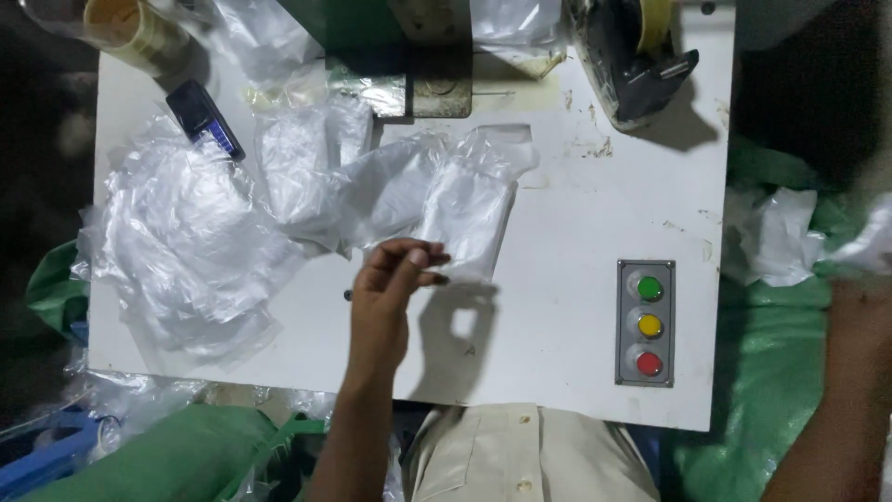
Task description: Folding and stacking small plastic bags at a workstation
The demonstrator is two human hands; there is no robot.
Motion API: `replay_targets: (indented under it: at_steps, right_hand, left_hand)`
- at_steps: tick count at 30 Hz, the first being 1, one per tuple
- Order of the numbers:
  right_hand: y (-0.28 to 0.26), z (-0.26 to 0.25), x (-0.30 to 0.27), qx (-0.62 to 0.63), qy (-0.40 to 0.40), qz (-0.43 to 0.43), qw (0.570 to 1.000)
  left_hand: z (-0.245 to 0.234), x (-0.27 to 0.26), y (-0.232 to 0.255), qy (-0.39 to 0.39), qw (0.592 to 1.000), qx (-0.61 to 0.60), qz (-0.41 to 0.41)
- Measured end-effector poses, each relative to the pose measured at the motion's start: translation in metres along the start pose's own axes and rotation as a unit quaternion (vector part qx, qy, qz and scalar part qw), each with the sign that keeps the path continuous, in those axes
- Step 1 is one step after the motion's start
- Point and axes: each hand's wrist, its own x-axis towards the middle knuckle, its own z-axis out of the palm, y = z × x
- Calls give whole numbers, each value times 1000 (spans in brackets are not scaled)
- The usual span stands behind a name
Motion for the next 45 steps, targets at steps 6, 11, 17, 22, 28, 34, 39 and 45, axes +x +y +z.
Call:
replay_targets:
  at_steps: [6,11,17,22,28,34,39,45]
  right_hand:
    - [-238,-121,103,553,-69,268,786]
    - [-363,-133,208,669,-225,200,680]
    - [-414,-21,317,749,-129,284,585]
    - [-443,-6,375,679,-142,354,627]
    - [-471,-18,396,598,-180,451,638]
    - [-428,5,315,711,95,285,636]
    - [-397,-89,202,679,129,343,637]
    - [-343,-123,116,623,49,469,624]
  left_hand:
    - [-48,72,62,189,969,-143,71]
    - [-92,173,89,293,944,-107,109]
    - [-137,272,82,334,940,-35,52]
    - [-139,316,79,318,946,8,64]
    - [-136,329,76,236,879,411,-53]
    - [-122,264,88,279,921,71,263]
    - [-63,98,116,236,949,112,177]
    - [-63,23,14,-145,988,51,-31]
